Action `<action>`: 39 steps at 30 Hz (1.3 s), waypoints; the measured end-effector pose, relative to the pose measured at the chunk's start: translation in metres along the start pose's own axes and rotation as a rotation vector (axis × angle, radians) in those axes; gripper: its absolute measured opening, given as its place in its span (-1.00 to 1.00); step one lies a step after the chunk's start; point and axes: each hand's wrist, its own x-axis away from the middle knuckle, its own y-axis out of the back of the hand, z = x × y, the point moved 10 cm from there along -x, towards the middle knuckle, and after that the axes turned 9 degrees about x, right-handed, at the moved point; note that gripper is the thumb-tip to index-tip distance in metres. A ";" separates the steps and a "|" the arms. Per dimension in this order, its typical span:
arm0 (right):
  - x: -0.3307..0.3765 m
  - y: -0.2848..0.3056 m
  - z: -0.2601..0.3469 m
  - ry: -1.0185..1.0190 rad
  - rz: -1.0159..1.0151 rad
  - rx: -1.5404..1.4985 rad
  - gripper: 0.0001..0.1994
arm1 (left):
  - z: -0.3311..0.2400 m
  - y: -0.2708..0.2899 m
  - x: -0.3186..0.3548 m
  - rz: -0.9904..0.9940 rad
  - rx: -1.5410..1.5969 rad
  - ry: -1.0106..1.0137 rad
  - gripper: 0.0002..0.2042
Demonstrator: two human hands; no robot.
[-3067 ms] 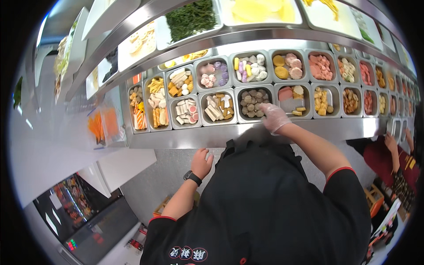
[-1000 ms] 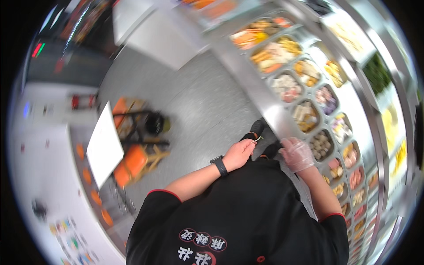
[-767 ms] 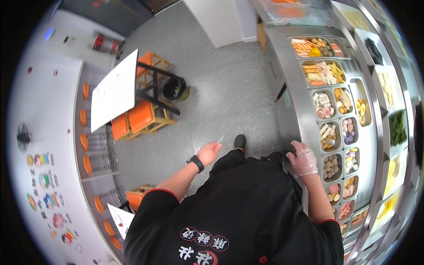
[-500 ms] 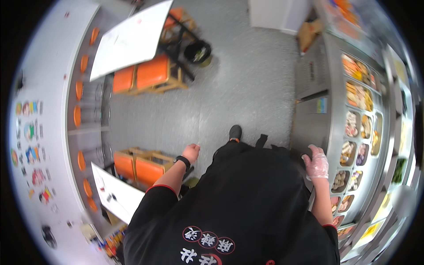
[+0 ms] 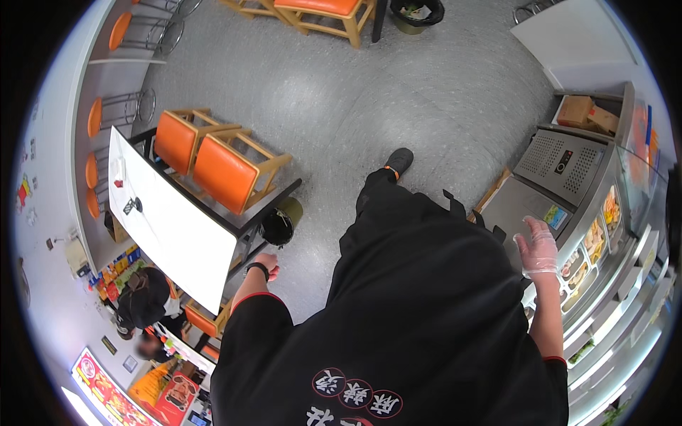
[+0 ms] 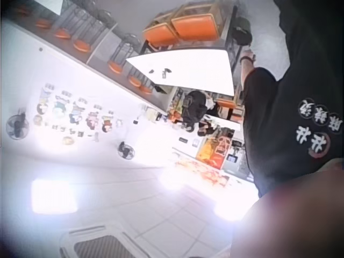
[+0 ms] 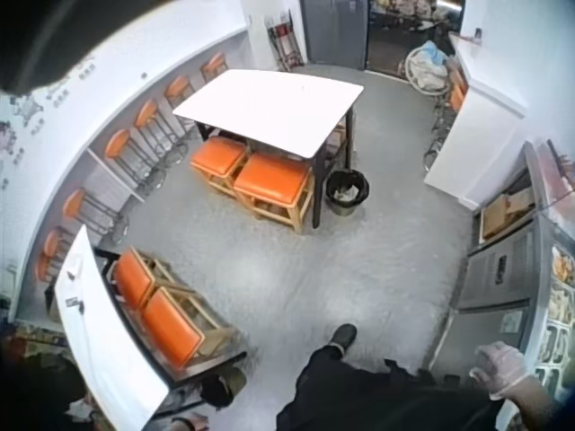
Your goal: The person assembles food trays by selecting various items from a refrigerated display and placing them into metal trays. They handle items such as meatballs, tofu, and sliced eggs, arranging them neatly before handing the trays to a coworker.
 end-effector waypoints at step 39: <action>0.516 -0.289 -0.436 -1.643 -0.376 -0.864 -0.51 | -0.299 -0.871 0.541 0.439 -1.612 -1.310 -0.64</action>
